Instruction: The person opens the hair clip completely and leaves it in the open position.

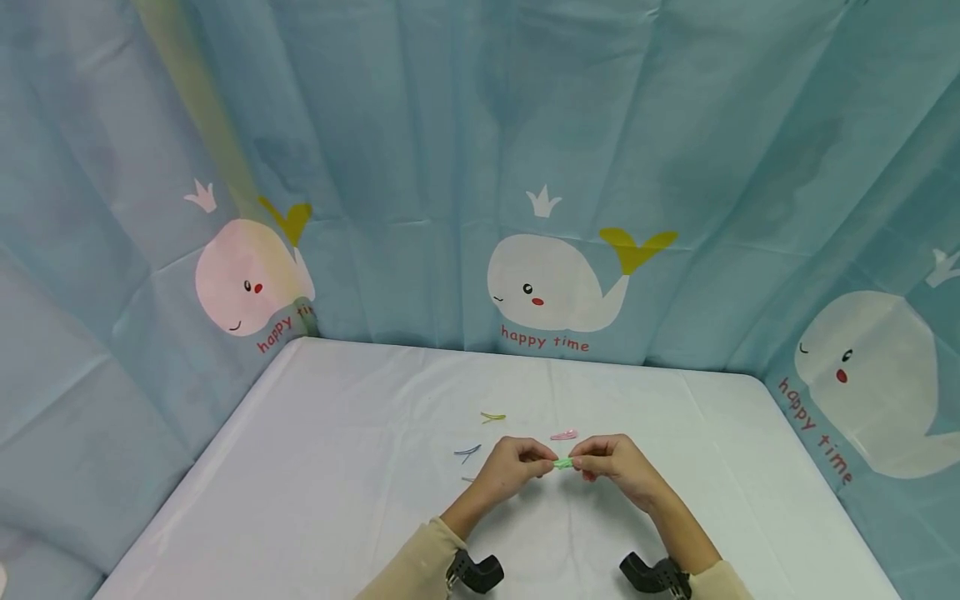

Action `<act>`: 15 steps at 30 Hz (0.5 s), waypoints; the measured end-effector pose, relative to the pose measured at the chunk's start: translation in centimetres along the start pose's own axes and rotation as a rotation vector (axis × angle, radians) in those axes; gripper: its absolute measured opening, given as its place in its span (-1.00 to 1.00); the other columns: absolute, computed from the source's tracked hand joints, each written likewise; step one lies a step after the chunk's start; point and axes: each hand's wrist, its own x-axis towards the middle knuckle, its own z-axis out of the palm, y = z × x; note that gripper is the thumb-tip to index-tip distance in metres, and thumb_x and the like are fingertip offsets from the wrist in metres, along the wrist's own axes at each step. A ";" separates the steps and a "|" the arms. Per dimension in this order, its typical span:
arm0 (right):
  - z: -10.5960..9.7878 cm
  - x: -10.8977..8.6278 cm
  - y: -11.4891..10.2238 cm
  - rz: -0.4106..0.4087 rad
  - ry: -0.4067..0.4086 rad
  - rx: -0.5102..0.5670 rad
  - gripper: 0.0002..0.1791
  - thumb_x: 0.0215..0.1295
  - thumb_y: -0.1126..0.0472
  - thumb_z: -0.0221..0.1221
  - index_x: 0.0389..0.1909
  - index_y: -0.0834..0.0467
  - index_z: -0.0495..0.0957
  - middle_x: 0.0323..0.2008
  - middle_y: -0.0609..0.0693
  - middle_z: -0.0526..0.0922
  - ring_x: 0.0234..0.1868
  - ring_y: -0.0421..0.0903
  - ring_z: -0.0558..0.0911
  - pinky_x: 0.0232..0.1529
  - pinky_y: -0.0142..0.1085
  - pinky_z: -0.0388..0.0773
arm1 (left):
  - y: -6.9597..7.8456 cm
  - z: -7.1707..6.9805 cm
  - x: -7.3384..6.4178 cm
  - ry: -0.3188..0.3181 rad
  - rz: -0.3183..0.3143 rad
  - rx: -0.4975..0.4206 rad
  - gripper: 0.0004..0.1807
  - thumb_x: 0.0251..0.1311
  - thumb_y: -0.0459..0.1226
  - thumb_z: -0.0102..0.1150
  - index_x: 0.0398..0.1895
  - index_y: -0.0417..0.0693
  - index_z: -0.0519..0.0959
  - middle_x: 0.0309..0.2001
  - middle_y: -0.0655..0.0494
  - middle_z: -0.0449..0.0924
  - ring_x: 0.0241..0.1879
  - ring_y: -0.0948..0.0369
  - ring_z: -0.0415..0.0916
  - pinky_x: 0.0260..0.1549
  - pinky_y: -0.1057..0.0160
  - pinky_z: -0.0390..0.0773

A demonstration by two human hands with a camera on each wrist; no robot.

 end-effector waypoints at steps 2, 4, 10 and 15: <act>0.0 -0.1 0.0 0.003 -0.001 -0.004 -0.68 0.22 0.20 0.30 -0.20 0.42 0.62 -0.47 -0.11 0.65 -0.45 -0.19 0.54 -0.30 -0.31 0.55 | 0.1 0.0 0.0 -0.004 -0.018 0.002 -0.90 0.18 -0.33 0.26 -0.31 -0.18 0.71 -0.48 0.18 0.66 -0.50 0.40 0.43 -0.48 0.40 0.43; 0.0 -0.1 0.0 -0.003 -0.008 -0.014 -0.66 0.22 0.21 0.29 -0.18 0.46 0.61 -0.47 -0.08 0.64 -0.45 -0.19 0.53 -0.30 -0.30 0.54 | 0.2 0.1 -0.1 -0.010 -0.053 -0.007 -0.91 0.17 -0.33 0.27 -0.32 -0.17 0.71 -0.44 0.12 0.69 -0.48 0.39 0.44 -0.46 0.41 0.43; 0.1 -0.1 0.0 -0.002 0.004 -0.046 -0.67 0.22 0.23 0.29 -0.18 0.47 0.61 -0.47 -0.08 0.66 -0.46 -0.18 0.54 -0.32 -0.30 0.54 | 0.2 0.3 0.0 -0.016 -0.077 0.024 -0.92 0.14 -0.37 0.28 -0.34 -0.20 0.71 -0.40 -0.03 0.71 -0.47 0.35 0.46 -0.45 0.42 0.43; 0.1 -0.1 0.1 0.008 0.002 -0.090 -0.70 0.22 0.24 0.28 -0.19 0.44 0.62 -0.44 -0.13 0.67 -0.44 -0.19 0.56 -0.32 -0.30 0.55 | 0.2 0.3 -0.1 -0.033 -0.083 0.051 -0.94 0.13 -0.38 0.29 -0.36 -0.18 0.71 -0.43 0.02 0.69 -0.50 0.37 0.44 -0.50 0.44 0.40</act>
